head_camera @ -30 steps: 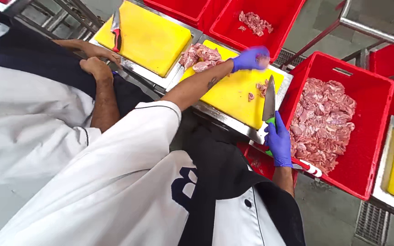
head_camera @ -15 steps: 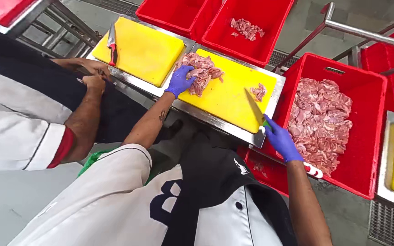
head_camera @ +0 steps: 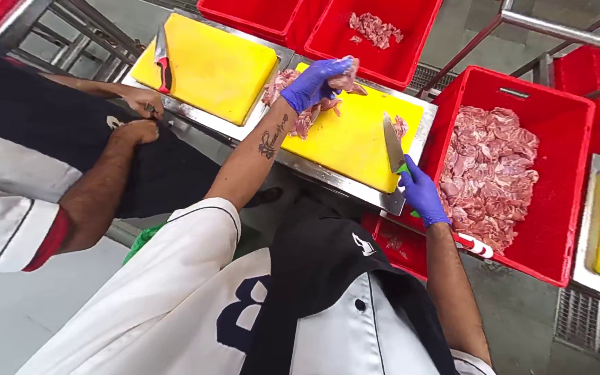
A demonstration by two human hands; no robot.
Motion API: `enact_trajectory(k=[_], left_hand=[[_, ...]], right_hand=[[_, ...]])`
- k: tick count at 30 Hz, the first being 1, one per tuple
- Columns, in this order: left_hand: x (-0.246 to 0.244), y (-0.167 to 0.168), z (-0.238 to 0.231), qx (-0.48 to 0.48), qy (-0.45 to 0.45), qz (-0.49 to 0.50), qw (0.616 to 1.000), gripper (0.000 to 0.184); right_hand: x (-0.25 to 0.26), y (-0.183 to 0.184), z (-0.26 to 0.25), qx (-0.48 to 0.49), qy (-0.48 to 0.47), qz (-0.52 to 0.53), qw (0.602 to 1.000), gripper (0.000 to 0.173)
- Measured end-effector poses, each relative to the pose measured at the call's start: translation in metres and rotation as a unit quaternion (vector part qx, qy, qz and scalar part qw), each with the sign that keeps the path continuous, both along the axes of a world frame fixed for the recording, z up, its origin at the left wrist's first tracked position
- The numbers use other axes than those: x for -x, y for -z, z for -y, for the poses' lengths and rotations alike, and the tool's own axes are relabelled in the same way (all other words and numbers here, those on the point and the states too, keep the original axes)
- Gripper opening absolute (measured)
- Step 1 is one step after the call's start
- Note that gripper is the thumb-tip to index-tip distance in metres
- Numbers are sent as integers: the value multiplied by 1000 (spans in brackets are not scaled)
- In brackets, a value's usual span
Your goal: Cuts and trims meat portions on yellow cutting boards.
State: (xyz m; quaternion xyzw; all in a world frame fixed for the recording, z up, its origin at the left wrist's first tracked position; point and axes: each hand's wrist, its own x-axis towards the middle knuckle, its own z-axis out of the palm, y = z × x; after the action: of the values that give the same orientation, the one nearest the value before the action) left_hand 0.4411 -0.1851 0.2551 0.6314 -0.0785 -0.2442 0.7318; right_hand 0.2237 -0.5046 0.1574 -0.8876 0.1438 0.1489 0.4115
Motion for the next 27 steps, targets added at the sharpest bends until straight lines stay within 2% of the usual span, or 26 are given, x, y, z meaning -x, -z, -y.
enact_trajectory(k=[3,7,9,11,13,15,16,18,19,22,25,27], left_hand=[[7,-9,39,-96,25,77,992,25],[-3,-11,53,-41,81,143,986,24],[-8,-20,51,-50,121,263,956,21],[-10,-30,46,-136,187,425,875,25],[1,-23,39,-258,260,542,756,26],[22,14,25,-343,343,585,650,21],[36,44,15,-361,373,581,626,19],[56,94,-8,-389,409,546,619,22],[65,107,-17,-399,405,534,626,24],[74,116,-41,-405,367,530,648,26],[69,117,-65,-404,350,542,648,26],[71,116,-67,-384,327,540,674,22]], right_hand=[[9,0,-2,-15,3,-13,1000,52],[9,-1,-1,-37,14,-17,999,52],[10,-2,-2,-52,19,-24,998,52],[13,-3,-1,-71,29,-23,997,52],[19,-6,0,-85,47,-12,995,51],[24,-11,-6,-104,72,11,992,51],[29,-15,-11,-118,82,22,989,52],[33,-20,-28,-162,78,27,983,53],[36,-21,-37,-180,59,10,982,52],[47,-8,-48,-235,0,-76,969,52],[58,11,-34,-275,51,-91,956,53],[61,8,-30,-255,87,-68,961,52]])
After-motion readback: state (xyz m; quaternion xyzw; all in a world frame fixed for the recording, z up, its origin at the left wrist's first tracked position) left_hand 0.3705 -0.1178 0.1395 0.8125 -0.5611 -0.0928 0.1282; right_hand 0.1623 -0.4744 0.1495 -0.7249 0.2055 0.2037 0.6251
